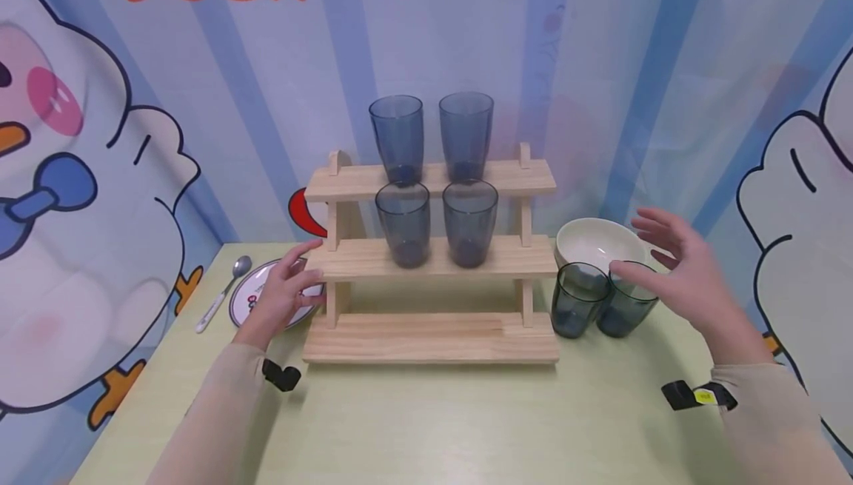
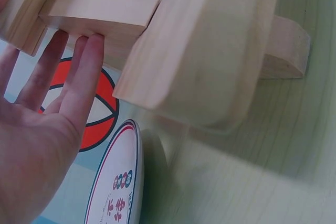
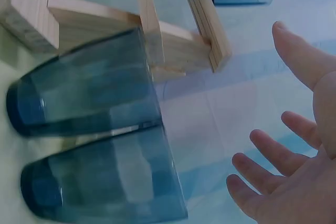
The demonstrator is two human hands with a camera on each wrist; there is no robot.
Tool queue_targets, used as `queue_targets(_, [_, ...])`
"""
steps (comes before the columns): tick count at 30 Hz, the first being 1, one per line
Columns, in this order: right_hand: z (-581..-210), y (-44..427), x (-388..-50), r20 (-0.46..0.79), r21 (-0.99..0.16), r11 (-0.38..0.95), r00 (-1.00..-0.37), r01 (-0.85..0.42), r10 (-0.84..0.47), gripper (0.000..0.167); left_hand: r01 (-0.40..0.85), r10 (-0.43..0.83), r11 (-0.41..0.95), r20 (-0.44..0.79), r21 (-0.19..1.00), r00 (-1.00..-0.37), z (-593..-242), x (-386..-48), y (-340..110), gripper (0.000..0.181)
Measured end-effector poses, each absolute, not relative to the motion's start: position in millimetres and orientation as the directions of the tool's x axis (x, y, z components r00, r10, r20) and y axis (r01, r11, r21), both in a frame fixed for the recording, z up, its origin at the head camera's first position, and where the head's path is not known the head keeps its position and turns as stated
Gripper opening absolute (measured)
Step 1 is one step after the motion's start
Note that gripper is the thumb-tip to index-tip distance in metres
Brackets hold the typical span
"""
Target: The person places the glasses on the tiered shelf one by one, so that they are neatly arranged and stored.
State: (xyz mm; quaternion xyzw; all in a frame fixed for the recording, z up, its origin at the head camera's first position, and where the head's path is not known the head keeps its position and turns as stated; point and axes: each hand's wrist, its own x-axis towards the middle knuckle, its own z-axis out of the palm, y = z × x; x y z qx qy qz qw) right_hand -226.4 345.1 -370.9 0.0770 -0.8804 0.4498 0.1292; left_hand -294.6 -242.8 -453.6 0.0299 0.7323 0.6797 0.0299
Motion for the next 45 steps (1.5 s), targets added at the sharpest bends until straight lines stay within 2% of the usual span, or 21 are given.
queue_targets(5, [-380, 360, -220, 0.228, -0.756, 0.632, -0.974, -0.172, 0.007, 0.092, -0.002, 0.079, 0.074, -0.008, 0.997, -0.997, -454, -296, -244, 0.06])
queue_targets(10, [-395, 372, -216, 0.216, -0.737, 0.652, -0.976, -0.179, -0.023, 0.095, 0.0, 0.077, 0.074, -0.005, 0.997, -0.997, -454, -296, -244, 0.059])
queue_targets(23, [-435, 383, -217, 0.089, -0.775, 0.62, -0.992, -0.124, -0.087, 0.101, -0.003, 0.072, 0.064, -0.007, 0.998, -0.997, -456, -294, -243, 0.059])
queue_targets(29, [-448, 380, -222, 0.049, -0.79, 0.608, -0.997, -0.073, -0.055, 0.106, 0.0, 0.083, 0.056, -0.005, 0.998, -0.997, -455, -295, -243, 0.06])
queue_targets(33, [-453, 379, -224, 0.05, -0.795, 0.604, -0.998, -0.059, -0.032, 0.108, -0.005, 0.078, 0.064, -0.01, 0.998, -0.997, -455, -296, -243, 0.06])
queue_targets(45, [-472, 375, -232, 0.166, -0.818, 0.559, -0.986, -0.134, 0.007, 0.093, -0.001, 0.081, 0.067, -0.007, 0.998, -0.997, -453, -294, -242, 0.059])
